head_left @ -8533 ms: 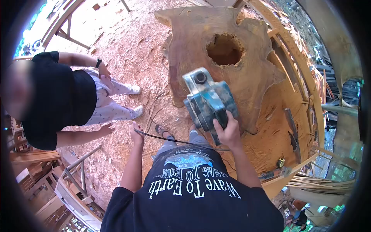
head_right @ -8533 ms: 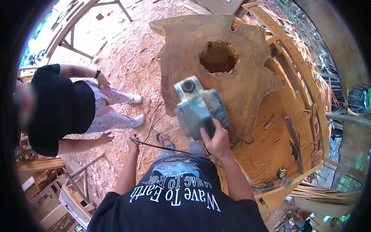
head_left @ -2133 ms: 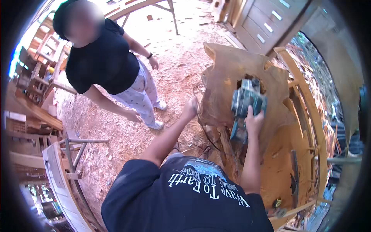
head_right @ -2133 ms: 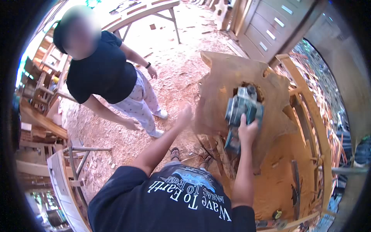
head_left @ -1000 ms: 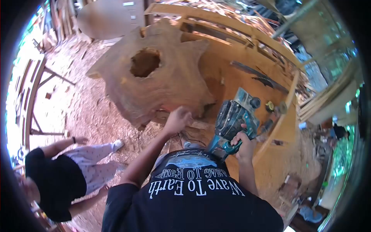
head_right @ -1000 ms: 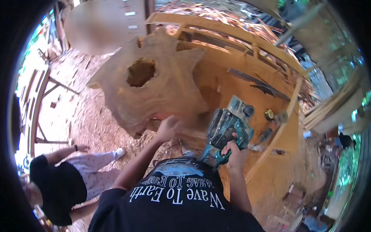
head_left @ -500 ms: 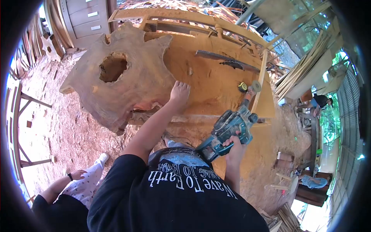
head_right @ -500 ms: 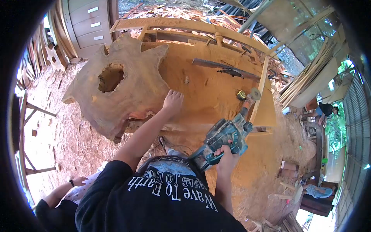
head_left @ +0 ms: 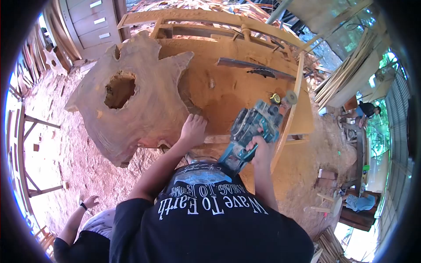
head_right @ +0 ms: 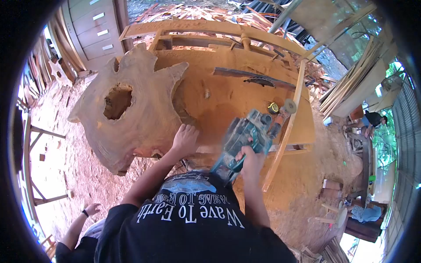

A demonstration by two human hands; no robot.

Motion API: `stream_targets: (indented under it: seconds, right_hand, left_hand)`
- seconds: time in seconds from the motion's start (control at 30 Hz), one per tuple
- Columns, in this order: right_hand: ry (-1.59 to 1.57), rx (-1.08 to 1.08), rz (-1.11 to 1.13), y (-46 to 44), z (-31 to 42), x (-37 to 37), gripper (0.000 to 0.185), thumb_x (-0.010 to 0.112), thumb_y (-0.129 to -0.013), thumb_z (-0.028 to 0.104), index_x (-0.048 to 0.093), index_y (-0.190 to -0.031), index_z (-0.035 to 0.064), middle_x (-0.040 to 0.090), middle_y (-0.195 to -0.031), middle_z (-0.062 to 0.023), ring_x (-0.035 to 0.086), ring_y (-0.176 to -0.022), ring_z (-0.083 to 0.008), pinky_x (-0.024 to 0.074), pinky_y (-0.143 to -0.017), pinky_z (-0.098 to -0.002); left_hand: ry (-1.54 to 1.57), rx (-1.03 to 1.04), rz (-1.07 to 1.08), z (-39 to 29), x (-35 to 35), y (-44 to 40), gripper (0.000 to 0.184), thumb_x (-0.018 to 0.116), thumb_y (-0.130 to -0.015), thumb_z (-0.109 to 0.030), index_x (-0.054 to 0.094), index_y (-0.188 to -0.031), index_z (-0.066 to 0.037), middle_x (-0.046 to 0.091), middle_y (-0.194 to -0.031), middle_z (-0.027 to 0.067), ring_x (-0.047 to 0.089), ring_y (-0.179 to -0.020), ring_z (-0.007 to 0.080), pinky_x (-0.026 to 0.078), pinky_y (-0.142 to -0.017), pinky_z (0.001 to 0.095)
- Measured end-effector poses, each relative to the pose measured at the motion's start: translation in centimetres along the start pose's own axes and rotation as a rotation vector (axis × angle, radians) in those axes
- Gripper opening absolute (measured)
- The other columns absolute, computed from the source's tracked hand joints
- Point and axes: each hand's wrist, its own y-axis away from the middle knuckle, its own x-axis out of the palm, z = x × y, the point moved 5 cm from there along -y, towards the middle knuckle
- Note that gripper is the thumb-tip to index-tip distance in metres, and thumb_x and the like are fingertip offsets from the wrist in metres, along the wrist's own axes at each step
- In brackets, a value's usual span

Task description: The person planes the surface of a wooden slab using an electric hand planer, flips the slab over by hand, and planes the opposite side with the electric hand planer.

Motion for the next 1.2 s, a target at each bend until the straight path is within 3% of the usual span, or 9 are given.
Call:
stream_targets:
  seconds: [0.2, 0.3, 0.4, 0.57, 0.77, 0.83, 0.97, 1.13, 1.2]
  right_hand:
    - [0.228, 0.048, 0.204, -9.6, 0.3, 3.8, 0.036, 0.059, -0.075, -0.007, 0.059, -0.109, 0.0041, 0.051, -0.060, -0.0065, 0.051, -0.044, -0.0183, 0.0428, -0.043, -0.0329]
    - [0.268, 0.002, 0.303, -14.0, 0.3, 5.3, 0.038, 0.057, -0.075, -0.007, 0.057, -0.112, -0.0009, 0.053, -0.058, -0.0074, 0.050, -0.042, -0.0174, 0.0412, -0.042, -0.0321]
    - [0.264, -0.006, 0.358, -18.3, 0.3, 6.5, 0.042, 0.057, -0.076, -0.007, 0.056, -0.118, -0.0019, 0.053, -0.058, -0.0071, 0.050, -0.042, -0.0170, 0.0408, -0.042, -0.0318]
    - [0.247, -0.045, 0.457, -24.1, -2.5, 7.4, 0.045, 0.057, -0.077, -0.006, 0.058, -0.122, -0.0011, 0.054, -0.060, -0.0066, 0.051, -0.044, -0.0168, 0.0436, -0.044, -0.0321]
    - [0.343, -0.096, 0.440, -25.7, -3.9, 6.9, 0.045, 0.062, -0.080, -0.002, 0.057, -0.125, -0.0042, 0.059, -0.067, -0.0079, 0.059, -0.053, -0.0212, 0.0492, -0.054, -0.0333]
    - [0.768, -0.337, 0.304, -26.6, -2.4, 6.3, 0.045, 0.064, -0.082, 0.003, 0.057, -0.125, -0.0029, 0.062, -0.079, -0.0118, 0.064, -0.070, -0.0261, 0.0521, -0.065, -0.0366]
    - [1.333, -1.016, -0.035, -20.1, 5.1, 13.1, 0.042, 0.069, -0.084, 0.014, 0.060, -0.122, -0.0017, 0.062, -0.101, -0.0168, 0.061, -0.099, -0.0325, 0.0509, -0.086, -0.0406]
    - [0.928, -0.856, 0.440, -17.9, 3.0, 22.8, 0.034, 0.071, -0.085, 0.017, 0.063, -0.114, -0.0002, 0.060, -0.101, -0.0144, 0.059, -0.098, -0.0304, 0.0498, -0.087, -0.0391]
    - [0.896, -0.791, 0.683, -17.9, 0.3, 27.6, 0.032, 0.070, -0.086, 0.018, 0.064, -0.111, 0.0003, 0.060, -0.101, -0.0149, 0.060, -0.098, -0.0303, 0.0499, -0.087, -0.0393]
  left_hand:
    - [0.308, -0.067, -0.001, 1.3, -1.1, 1.0, 0.038, 0.066, -0.081, -0.032, 0.065, -0.106, -0.003, 0.066, -0.110, 0.0153, 0.060, -0.109, 0.0299, 0.040, -0.103, 0.0447]
    - [0.400, -0.034, -0.407, 1.7, -2.8, 3.1, 0.035, 0.069, -0.079, -0.025, 0.066, -0.107, -0.003, 0.067, -0.109, 0.0154, 0.061, -0.109, 0.0324, 0.044, -0.100, 0.0463]
    - [0.245, -0.151, -0.417, 3.5, -4.7, 7.3, 0.039, 0.072, -0.076, -0.019, 0.063, -0.111, -0.003, 0.067, -0.112, 0.0142, 0.060, -0.111, 0.0331, 0.045, -0.097, 0.0463]
    - [0.334, -0.546, -0.470, 6.4, -4.8, 15.4, 0.013, 0.069, -0.085, -0.016, 0.068, -0.090, -0.004, 0.069, -0.092, 0.0136, 0.065, -0.090, 0.0346, 0.051, -0.080, 0.0444]
    - [0.816, -1.239, -0.668, 6.5, 0.2, 23.2, 0.040, 0.058, -0.102, -0.031, 0.066, -0.078, 0.000, 0.064, -0.067, 0.0083, 0.061, -0.062, 0.0184, 0.049, -0.061, 0.0345]
    - [1.022, -1.435, -0.906, 6.5, 1.9, 24.6, 0.049, 0.052, -0.106, -0.035, 0.062, -0.073, -0.001, 0.061, -0.062, 0.0042, 0.057, -0.059, 0.0115, 0.045, -0.057, 0.0279]
    - [1.189, -1.726, -1.218, 7.3, 6.2, 27.9, 0.042, 0.050, -0.105, -0.039, 0.060, -0.090, -0.001, 0.065, -0.078, 0.0081, 0.058, -0.067, 0.0122, 0.046, -0.059, 0.0286]
    - [0.932, -2.132, -1.327, 10.4, 5.5, 30.1, 0.060, 0.048, -0.102, -0.048, 0.055, -0.120, 0.009, 0.063, -0.114, 0.0189, 0.061, -0.097, 0.0268, 0.049, -0.084, 0.0393]
    - [0.927, -2.056, -1.511, 12.7, 4.5, 30.2, 0.066, 0.049, -0.102, -0.049, 0.053, -0.124, 0.013, 0.063, -0.115, 0.0202, 0.061, -0.101, 0.0305, 0.048, -0.090, 0.0403]
